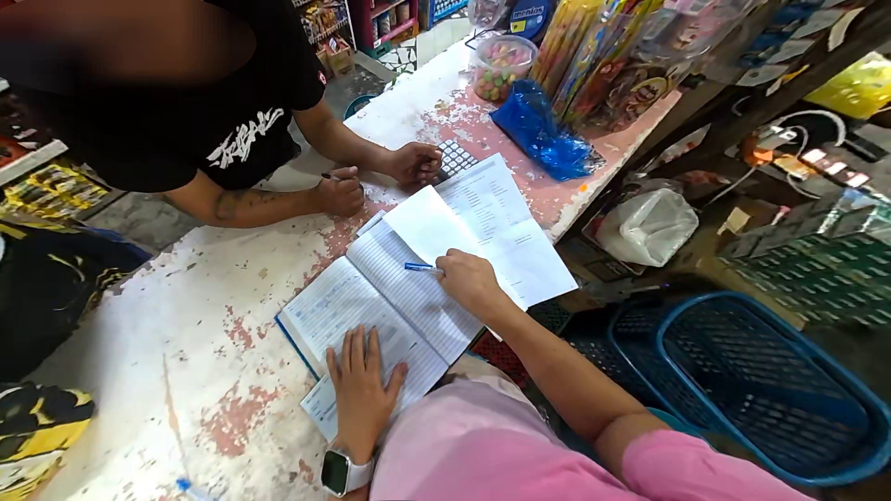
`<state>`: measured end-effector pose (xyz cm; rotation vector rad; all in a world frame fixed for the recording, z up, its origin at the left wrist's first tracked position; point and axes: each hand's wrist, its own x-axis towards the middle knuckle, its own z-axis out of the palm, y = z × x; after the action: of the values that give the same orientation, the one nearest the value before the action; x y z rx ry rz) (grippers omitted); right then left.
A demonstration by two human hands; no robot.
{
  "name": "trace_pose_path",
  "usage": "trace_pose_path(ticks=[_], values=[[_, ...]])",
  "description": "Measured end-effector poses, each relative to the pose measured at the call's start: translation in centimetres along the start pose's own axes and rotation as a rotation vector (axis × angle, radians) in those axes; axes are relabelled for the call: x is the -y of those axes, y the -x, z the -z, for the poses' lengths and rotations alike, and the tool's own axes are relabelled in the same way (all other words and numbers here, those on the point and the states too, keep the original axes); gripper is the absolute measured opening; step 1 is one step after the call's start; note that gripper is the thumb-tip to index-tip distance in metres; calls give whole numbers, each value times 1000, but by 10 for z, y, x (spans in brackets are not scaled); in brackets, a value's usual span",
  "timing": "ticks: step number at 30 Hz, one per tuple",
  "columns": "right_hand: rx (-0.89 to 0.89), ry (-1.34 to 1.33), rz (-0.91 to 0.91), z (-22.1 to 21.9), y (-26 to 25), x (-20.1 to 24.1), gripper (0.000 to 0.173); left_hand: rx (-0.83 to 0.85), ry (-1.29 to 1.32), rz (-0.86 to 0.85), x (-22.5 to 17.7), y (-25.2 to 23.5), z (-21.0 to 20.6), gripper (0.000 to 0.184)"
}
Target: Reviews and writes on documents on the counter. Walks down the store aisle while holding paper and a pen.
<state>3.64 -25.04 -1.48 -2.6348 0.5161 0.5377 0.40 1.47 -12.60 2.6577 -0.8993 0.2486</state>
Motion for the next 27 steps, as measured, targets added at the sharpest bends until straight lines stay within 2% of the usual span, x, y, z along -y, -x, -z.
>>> trace_pose_path(ticks=[8, 11, 15, 20, 22, 23, 25, 27], values=[[85, 20, 36, -6, 6, 1, 32, 5, 0, 1, 0, -1, 1, 86], [112, 1, 57, -3, 6, -2, 29, 2, -1, -2, 1, -1, 0, 85], [83, 6, 87, -4, -3, -7, 30, -3, 1, -9, 1, -1, 0, 85], [115, -119, 158, 13, -26, 0, 31, -20, 2, -16, 1, -1, 0, 85], [159, -315, 212, 16, -46, 4, 33, -15, -2, -16, 2, -1, 0, 84], [230, -531, 245, 13, -58, 5, 34, -11, 0, -15, 2, 0, -1, 83], [517, -1096, 397, -3, -87, 2, 44, -12, -1, -16, 3, 1, -1, 84], [752, -1428, 565, -28, -116, 6, 64, -7, -4, -13, 3, 2, -1, 85]])
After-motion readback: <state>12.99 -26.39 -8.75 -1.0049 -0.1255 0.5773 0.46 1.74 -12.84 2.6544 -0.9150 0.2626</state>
